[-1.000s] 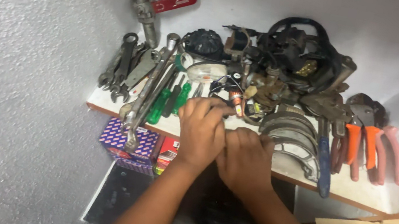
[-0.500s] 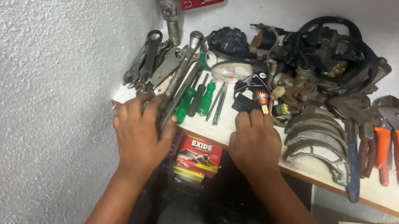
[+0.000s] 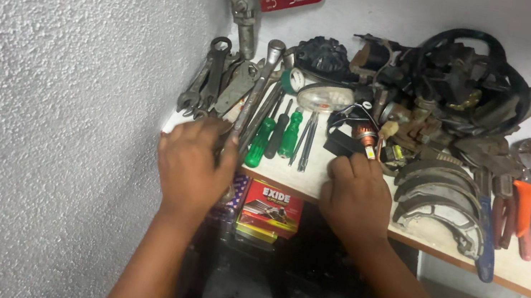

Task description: The person organizes a shelf by moving various tools, a headlight assembly, and bottles of liquid, placing them into groups.

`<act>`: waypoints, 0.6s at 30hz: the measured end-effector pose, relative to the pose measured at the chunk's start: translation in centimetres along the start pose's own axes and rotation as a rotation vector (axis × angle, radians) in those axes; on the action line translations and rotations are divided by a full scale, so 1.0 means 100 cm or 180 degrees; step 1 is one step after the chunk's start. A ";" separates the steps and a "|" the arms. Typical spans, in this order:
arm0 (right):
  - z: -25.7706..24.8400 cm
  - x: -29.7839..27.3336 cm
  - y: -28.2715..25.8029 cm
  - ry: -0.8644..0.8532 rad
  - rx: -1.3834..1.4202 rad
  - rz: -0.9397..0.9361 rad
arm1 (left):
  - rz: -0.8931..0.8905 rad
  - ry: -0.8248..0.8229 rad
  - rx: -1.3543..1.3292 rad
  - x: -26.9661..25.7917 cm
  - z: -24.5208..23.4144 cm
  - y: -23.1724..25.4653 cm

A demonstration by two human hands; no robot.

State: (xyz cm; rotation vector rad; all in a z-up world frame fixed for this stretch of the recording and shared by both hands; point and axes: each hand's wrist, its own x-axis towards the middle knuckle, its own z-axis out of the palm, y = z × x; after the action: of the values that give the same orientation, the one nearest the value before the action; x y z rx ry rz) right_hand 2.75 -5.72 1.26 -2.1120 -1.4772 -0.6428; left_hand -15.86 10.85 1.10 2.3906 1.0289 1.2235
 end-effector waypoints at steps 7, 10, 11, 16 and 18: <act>0.003 0.000 0.001 -0.0093 -0.0067 0.0030 | 0.0322 -0.0331 0.0169 0.041 0.025 -0.032; 0.003 0.000 0.001 -0.0065 -0.0059 -0.0008 | 0.0476 -0.0441 0.0380 0.049 0.032 -0.041; 0.003 0.000 0.001 -0.0081 -0.0073 -0.0008 | 0.0426 -0.0479 0.0390 0.052 0.034 -0.043; 0.003 0.000 0.001 -0.0090 -0.0093 -0.0090 | 0.0340 -0.0628 0.0391 0.065 0.046 -0.053; 0.004 0.002 0.001 -0.0135 -0.0130 -0.0049 | 0.0491 -0.0404 0.0321 0.067 0.050 -0.056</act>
State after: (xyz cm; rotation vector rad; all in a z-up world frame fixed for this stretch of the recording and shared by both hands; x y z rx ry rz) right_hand 2.90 -5.40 1.09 -2.1595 -1.5165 -0.6427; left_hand -11.89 19.92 -0.82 2.6302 0.9025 1.0744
